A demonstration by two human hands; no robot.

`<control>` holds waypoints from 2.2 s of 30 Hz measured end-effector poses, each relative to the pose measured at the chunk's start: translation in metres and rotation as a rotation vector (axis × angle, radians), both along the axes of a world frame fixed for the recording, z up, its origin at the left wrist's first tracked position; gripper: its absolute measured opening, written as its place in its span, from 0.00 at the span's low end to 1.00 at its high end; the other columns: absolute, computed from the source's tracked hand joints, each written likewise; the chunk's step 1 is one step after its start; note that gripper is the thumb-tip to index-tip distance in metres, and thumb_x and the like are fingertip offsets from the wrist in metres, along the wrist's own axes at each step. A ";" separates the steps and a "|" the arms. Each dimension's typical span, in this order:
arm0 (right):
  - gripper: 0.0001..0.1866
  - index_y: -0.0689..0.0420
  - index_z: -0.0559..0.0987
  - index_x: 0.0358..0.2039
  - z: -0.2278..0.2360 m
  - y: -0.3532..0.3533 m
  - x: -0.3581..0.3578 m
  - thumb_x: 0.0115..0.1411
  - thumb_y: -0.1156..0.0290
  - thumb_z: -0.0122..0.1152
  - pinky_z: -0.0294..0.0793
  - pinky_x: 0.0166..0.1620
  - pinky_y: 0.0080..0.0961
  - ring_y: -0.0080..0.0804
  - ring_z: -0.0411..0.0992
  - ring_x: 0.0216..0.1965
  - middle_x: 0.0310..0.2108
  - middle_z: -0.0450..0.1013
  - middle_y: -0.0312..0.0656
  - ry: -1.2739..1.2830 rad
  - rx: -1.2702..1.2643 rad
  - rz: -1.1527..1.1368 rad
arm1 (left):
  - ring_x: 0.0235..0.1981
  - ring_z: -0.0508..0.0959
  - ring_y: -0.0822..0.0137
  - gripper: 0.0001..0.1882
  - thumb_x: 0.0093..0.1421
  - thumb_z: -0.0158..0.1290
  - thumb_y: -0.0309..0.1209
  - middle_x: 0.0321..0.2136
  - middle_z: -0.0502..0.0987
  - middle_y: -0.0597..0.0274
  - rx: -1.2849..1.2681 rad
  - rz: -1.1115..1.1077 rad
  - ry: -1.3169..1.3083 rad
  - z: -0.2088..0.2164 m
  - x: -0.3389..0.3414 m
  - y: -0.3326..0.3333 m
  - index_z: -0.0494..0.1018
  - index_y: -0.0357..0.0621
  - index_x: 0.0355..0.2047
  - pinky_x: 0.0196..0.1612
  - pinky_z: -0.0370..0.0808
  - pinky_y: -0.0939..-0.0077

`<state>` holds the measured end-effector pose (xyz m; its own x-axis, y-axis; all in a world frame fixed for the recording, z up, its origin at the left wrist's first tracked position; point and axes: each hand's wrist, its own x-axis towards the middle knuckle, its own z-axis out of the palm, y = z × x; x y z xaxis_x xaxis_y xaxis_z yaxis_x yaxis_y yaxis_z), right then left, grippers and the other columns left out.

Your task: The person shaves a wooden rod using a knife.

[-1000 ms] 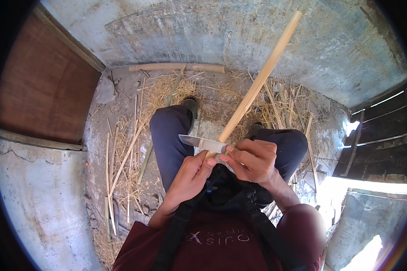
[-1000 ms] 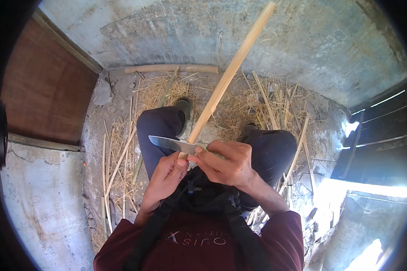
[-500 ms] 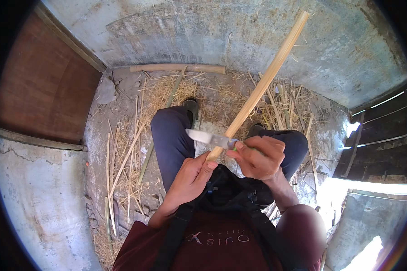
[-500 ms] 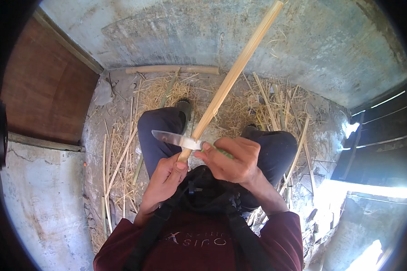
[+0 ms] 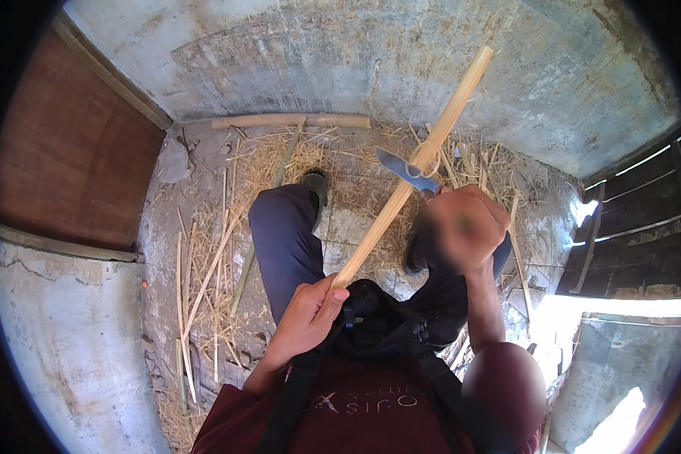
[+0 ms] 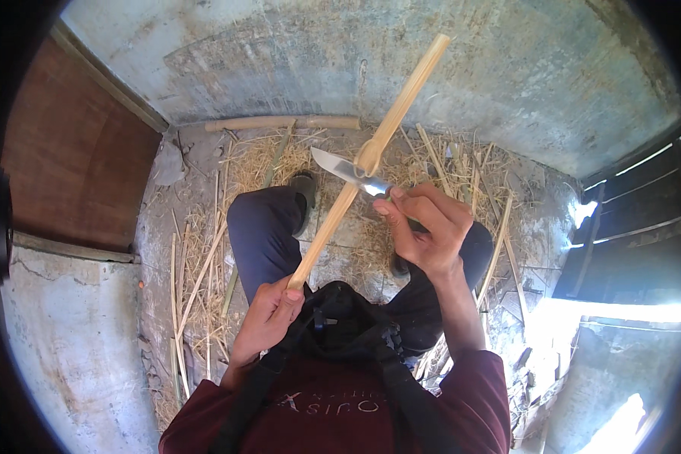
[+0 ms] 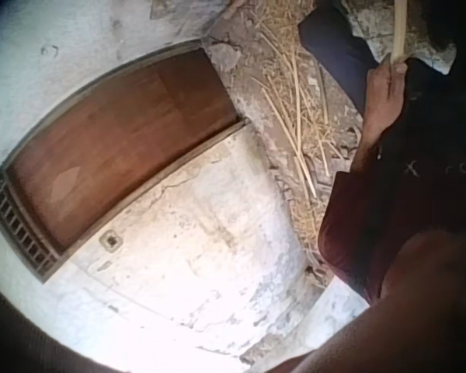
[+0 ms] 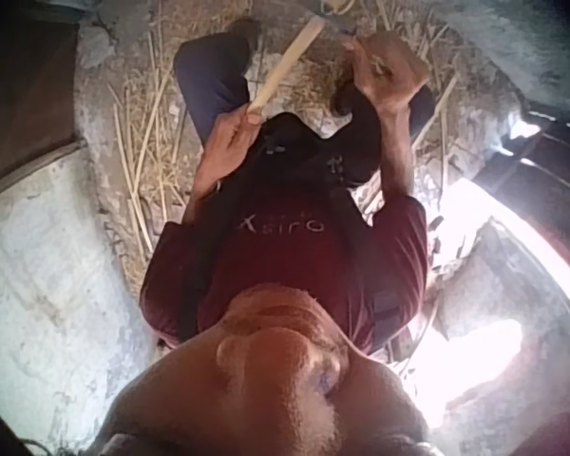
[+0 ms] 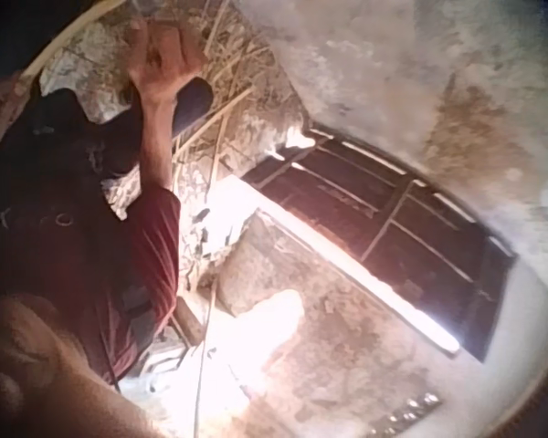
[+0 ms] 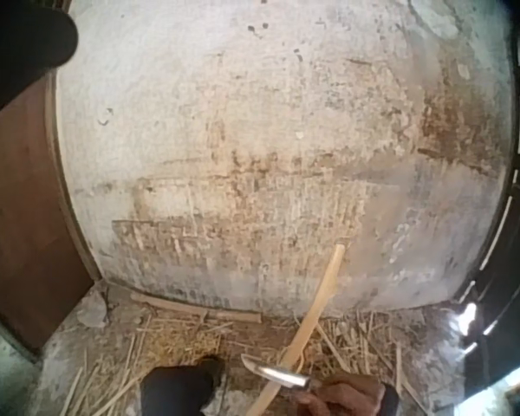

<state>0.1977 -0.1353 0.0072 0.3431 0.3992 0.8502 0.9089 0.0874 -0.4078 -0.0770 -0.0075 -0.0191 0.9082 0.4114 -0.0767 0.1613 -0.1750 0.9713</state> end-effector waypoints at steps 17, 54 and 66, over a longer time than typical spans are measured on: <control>0.13 0.59 0.85 0.25 0.018 0.002 0.019 0.50 0.70 0.86 0.67 0.19 0.27 0.29 0.73 0.16 0.21 0.77 0.39 -0.063 0.072 0.138 | 0.16 0.67 0.59 0.19 0.80 0.51 0.41 0.17 0.66 0.55 0.058 -0.015 0.043 0.011 0.001 -0.005 0.75 0.34 0.41 0.25 0.64 0.64; 0.14 0.63 0.80 0.24 0.065 0.011 0.118 0.59 0.76 0.80 0.75 0.30 0.25 0.27 0.76 0.22 0.20 0.75 0.44 -0.078 0.072 0.040 | 0.17 0.71 0.56 0.18 0.80 0.51 0.39 0.18 0.68 0.54 0.115 -0.011 0.121 0.007 -0.028 -0.007 0.75 0.34 0.41 0.25 0.67 0.63; 0.15 0.62 0.78 0.29 0.029 -0.006 0.209 0.67 0.68 0.74 0.78 0.44 0.24 0.23 0.80 0.36 0.29 0.83 0.45 0.333 -0.103 -0.142 | 0.17 0.67 0.69 0.21 0.81 0.49 0.41 0.17 0.67 0.60 0.032 0.027 0.068 0.003 -0.042 -0.003 0.72 0.36 0.36 0.25 0.66 0.67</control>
<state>0.4063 -0.1410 0.0357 0.6520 0.4059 0.6404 0.7251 -0.0868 -0.6832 -0.1194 -0.0106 -0.0159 0.8897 0.4392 -0.1244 0.2321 -0.2007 0.9518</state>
